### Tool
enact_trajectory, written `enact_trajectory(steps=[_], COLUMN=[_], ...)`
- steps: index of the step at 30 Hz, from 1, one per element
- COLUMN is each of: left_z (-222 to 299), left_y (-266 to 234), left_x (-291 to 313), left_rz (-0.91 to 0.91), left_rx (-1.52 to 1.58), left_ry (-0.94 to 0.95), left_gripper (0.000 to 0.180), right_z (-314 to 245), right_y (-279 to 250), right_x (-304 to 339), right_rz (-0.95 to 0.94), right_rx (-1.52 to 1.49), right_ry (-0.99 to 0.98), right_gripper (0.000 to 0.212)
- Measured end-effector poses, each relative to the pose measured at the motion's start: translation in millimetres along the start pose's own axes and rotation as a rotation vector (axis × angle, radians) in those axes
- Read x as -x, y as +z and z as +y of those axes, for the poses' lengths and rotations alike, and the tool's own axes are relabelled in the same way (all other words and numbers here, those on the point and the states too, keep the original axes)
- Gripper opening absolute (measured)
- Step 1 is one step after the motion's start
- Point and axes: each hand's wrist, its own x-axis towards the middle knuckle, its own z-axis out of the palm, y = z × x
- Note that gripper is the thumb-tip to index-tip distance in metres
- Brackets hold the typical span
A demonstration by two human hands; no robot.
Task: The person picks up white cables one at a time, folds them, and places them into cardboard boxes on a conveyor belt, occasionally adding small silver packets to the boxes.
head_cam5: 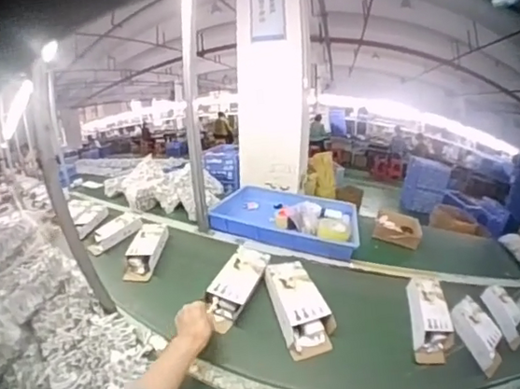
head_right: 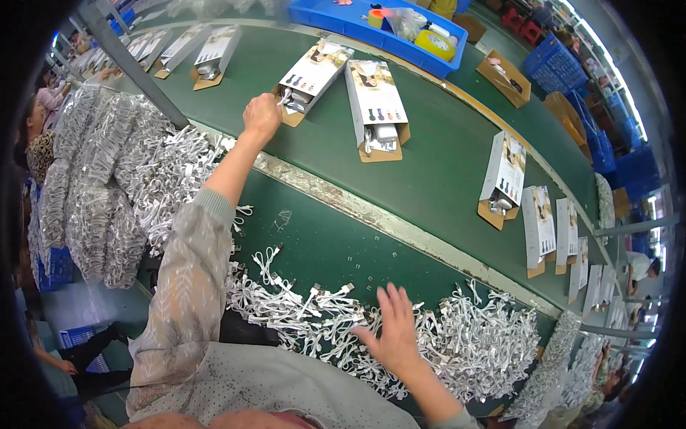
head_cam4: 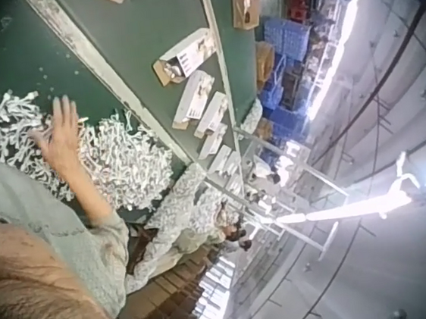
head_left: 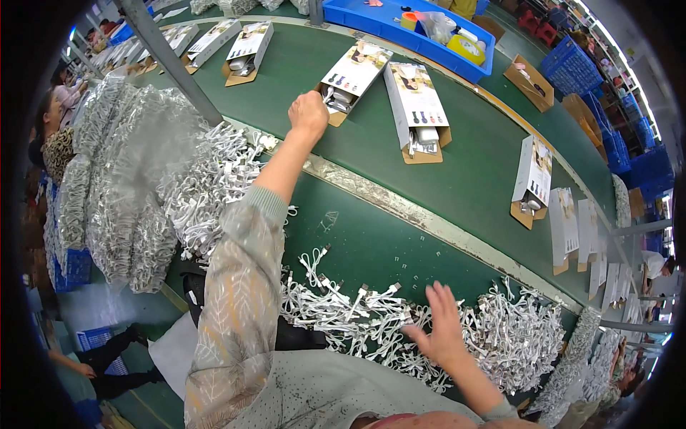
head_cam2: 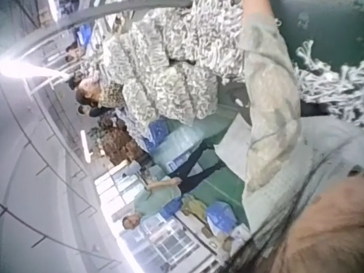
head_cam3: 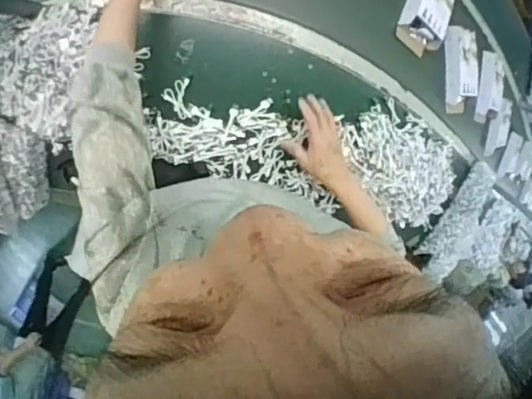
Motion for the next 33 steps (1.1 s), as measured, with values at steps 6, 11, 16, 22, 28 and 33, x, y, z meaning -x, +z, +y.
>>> enact_trajectory(steps=[6, 11, 16, 22, 28, 33], left_z=[39.8, 40.9, 45.7, 51.3, 72.5, 49.2], left_y=[-4.0, -28.4, -0.4, 53.1, -25.7, -66.5], left_x=[58.4, 126.8, 106.8, 67.8, 121.4, 187.3], left_rz=[-0.322, -0.377, -0.374, -0.306, -0.681, -0.727], left_rx=[0.300, 0.258, 0.170, 0.157, 0.201, -0.041], left_ry=[0.250, 0.450, 0.430, 0.411, 0.674, 0.437], left_gripper=[0.046, 0.045, 0.043, 0.036, 0.044, 0.040], right_z=[0.9, -11.7, -19.8, -22.7, 12.9, 21.3], right_y=[57.8, 70.9, 51.5, 27.5, 12.3, 20.4], right_x=[25.9, -39.0, -75.4, -77.9, -87.8, -107.7], right_rz=[0.066, 0.251, 0.184, -0.036, 0.212, 0.244], right_rx=[0.125, 0.034, -0.079, -0.511, -0.611, -0.584], right_ry=[-0.050, -0.192, -0.309, -0.140, 0.250, 0.259], right_gripper=[0.075, 0.048, 0.018, 0.012, 0.015, 0.017])
